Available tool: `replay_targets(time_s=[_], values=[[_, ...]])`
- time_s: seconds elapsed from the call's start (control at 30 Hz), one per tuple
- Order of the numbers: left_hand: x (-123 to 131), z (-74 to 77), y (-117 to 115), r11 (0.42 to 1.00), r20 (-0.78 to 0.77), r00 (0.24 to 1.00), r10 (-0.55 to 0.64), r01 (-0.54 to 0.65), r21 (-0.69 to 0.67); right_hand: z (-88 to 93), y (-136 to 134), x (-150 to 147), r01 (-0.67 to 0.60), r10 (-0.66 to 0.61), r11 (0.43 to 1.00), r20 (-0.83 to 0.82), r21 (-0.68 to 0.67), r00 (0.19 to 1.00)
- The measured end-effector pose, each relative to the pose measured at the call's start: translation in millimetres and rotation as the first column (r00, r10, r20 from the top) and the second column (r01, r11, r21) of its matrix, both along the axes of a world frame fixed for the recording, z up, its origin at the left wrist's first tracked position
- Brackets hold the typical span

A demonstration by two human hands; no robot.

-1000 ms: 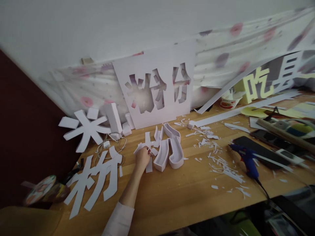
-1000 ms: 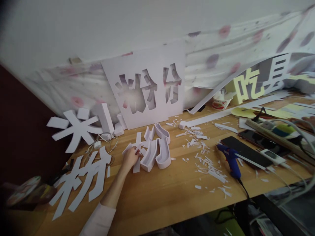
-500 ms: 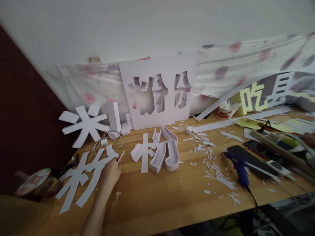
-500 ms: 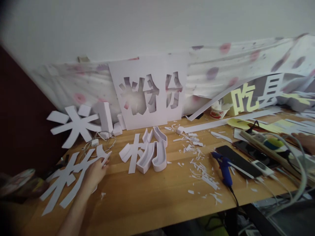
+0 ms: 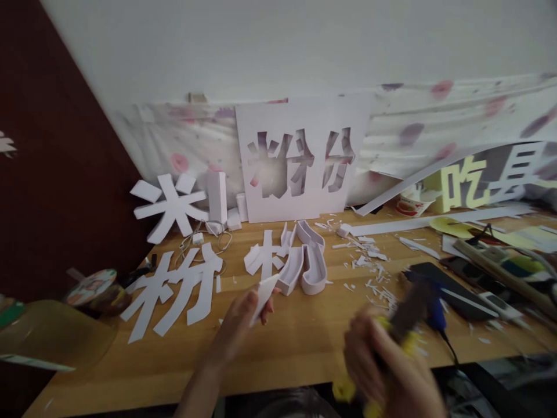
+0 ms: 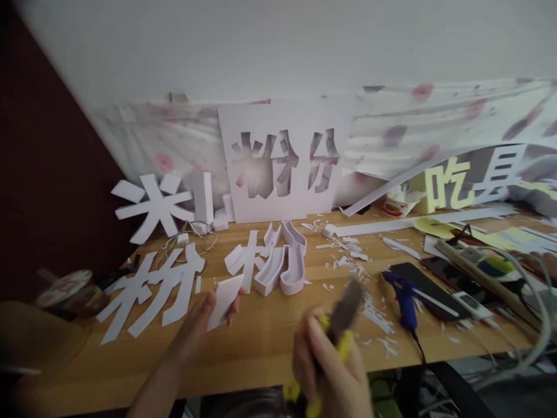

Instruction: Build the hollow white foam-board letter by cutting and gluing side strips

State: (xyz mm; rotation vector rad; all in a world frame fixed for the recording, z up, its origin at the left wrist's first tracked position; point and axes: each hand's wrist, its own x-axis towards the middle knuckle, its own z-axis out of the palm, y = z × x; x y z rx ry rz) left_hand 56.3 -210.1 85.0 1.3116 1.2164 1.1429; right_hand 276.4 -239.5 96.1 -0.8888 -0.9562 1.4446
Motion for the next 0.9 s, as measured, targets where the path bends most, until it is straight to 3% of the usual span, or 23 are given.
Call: replay_targets(time_s=[0.1, 0.23, 0.43, 0.57, 0.67, 0.77, 0.9], values=[[5.4, 8.5, -9.9, 0.992, -0.303, 0.951, -0.058, 0.09, 0.091, -6.3, 13.3, -23.3, -0.027, 0.034, 0.994, 0.062, -0.104, 0.997], [9.8, 13.0, -18.7, 0.968, -0.593, 0.781, -0.196, 0.252, 0.011, -24.7, 20.5, -43.4, -0.122, 0.166, 0.96, 0.157, -0.253, 0.974], [26.5, -5.9, -22.1, 0.974, -0.643, 0.744, -0.179, 0.225, -0.011, -46.9, 23.6, -40.8, -0.118, 0.152, 0.94, 0.082, -0.321, 0.985], [34.5, -17.5, -23.2, 0.976, -0.548, 0.819, -0.168, 0.215, 0.022, -48.9, 25.1, -39.7, -0.098, 0.113, 0.942, 0.03, -0.322, 0.993], [38.1, -21.0, -25.9, 0.992, -0.349, 0.929, -0.127, 0.122, -0.035, -49.8, 21.7, -41.7, 0.014, 0.005, 0.974, 0.082, -0.228, 0.997], [42.2, -22.6, -28.5, 0.99, -0.2, 0.979, -0.027, -0.001, -0.138, -51.7, 14.3, -43.4, 0.133, -0.139, 0.99, 0.312, 0.04, 0.94], [41.1, -18.2, -24.5, 0.996, -0.326, 0.945, -0.013, 0.043, 0.083, -51.3, 6.8, -37.5, 0.035, -0.159, 0.965, 0.473, 0.26, 0.866]])
